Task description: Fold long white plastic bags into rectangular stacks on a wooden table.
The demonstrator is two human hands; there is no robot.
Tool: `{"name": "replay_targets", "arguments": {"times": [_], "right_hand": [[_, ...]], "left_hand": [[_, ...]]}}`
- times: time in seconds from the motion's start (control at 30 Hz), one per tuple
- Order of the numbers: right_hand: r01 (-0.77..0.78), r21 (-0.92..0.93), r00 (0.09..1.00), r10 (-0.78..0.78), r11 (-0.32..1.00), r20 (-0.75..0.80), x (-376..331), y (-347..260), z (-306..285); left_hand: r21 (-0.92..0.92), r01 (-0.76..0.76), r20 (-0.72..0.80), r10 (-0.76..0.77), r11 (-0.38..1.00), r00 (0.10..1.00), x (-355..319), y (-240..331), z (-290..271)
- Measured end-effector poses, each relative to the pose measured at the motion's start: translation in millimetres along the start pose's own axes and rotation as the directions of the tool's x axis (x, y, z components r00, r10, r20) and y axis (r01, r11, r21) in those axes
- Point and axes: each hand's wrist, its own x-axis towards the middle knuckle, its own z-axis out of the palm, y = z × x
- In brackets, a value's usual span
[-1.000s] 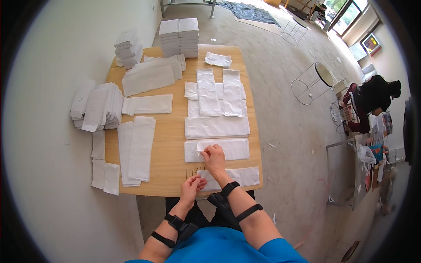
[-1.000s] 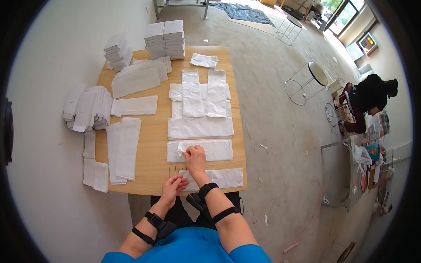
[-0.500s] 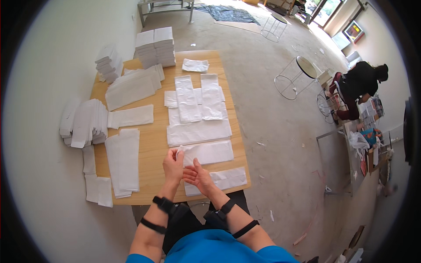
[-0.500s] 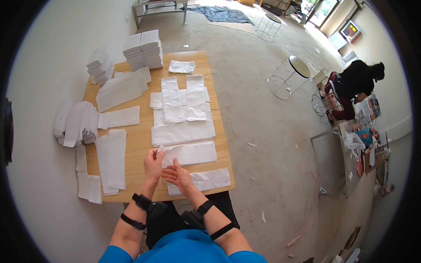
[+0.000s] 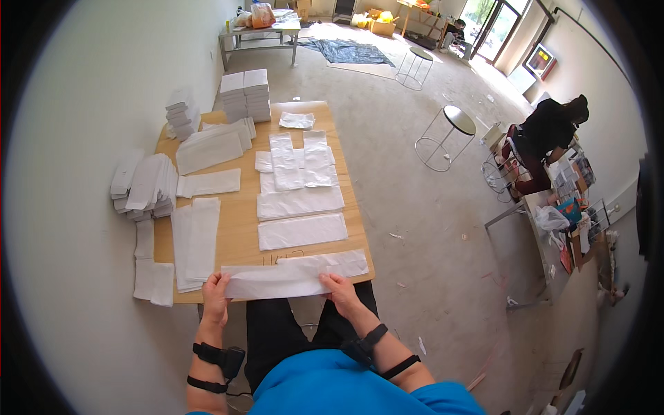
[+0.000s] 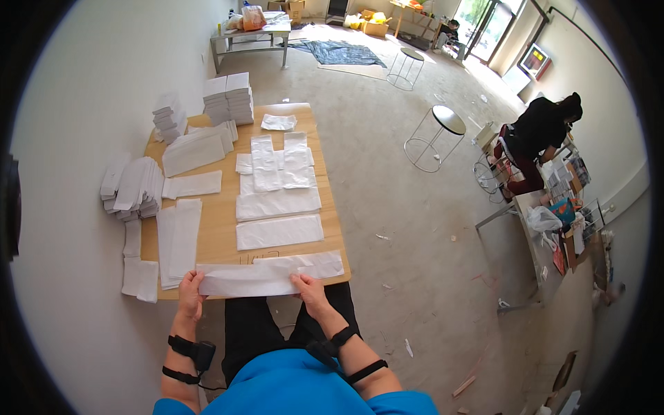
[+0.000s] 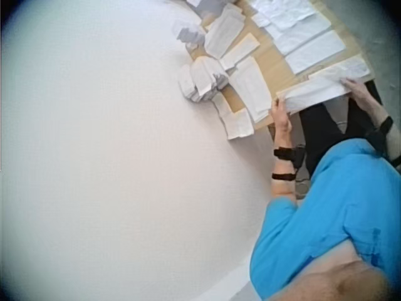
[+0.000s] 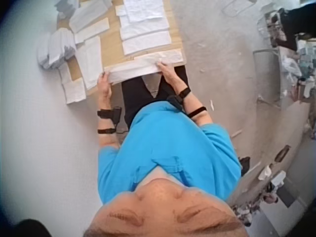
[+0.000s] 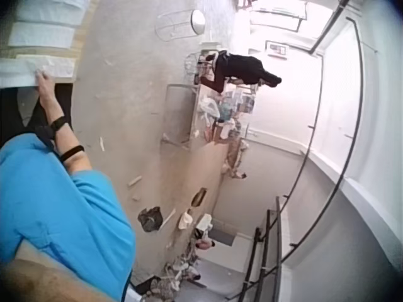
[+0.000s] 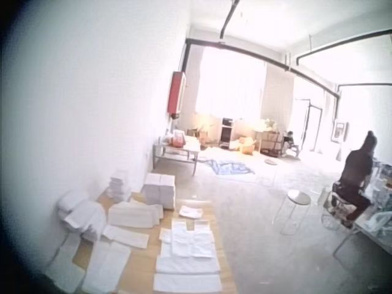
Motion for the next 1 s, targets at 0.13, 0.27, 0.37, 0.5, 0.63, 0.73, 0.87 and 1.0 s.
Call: {"name": "replay_targets", "arguments": {"times": [0.13, 0.27, 0.37, 0.5, 0.63, 0.73, 0.87, 1.0], "right_hand": [[-0.051, -0.173, 0.994, 0.034, 0.984, -0.101, -24.9, 25.6, -6.1], [-0.046, -0.121, 0.998, 0.041, 0.992, -0.041, -29.4, 25.5, -14.1], [-0.046, -0.096, 0.998, 0.042, 0.994, -0.041, -21.4, 23.4, -15.9], [0.055, -0.211, 0.985, -0.087, 0.976, -0.149, -3.3, 26.7, -16.2], [0.156, -0.459, 0.934, -0.282, 0.875, -0.22, 16.2, 21.4, -14.6], [0.18, -0.611, 0.897, -0.383, 0.771, -0.22, 29.9, 16.4, -15.0], [0.135, -0.672, 0.898, -0.376, 0.729, -0.228, 38.6, 6.0, -13.2], [0.123, -0.763, 0.867, -0.443, 0.634, -0.228, 45.9, 3.2, -8.3]], "left_hand": [[0.031, -0.043, -0.001, 0.043, 0.999, 0.999, -12.6, -32.9, -26.1], [-0.048, 0.027, -0.022, -0.028, 0.998, 0.999, -30.1, -35.3, -27.1], [-0.066, 0.02, 0.001, -0.02, 0.998, 1.0, -32.6, -34.3, -26.7], [-0.064, 0.033, 0.003, -0.033, 0.997, 0.999, -20.3, -35.4, -24.0], [0.059, -0.032, -0.036, 0.034, 0.998, 0.999, 5.3, -43.8, -23.1], [0.105, -0.027, -0.081, 0.035, 0.994, 0.996, 20.0, -46.8, -17.6], [0.13, -0.012, -0.103, 0.025, 0.991, 0.994, 34.7, -46.3, -13.2], [0.211, 0.004, -0.128, 0.024, 0.978, 0.991, 51.2, -55.2, -19.2]]}}
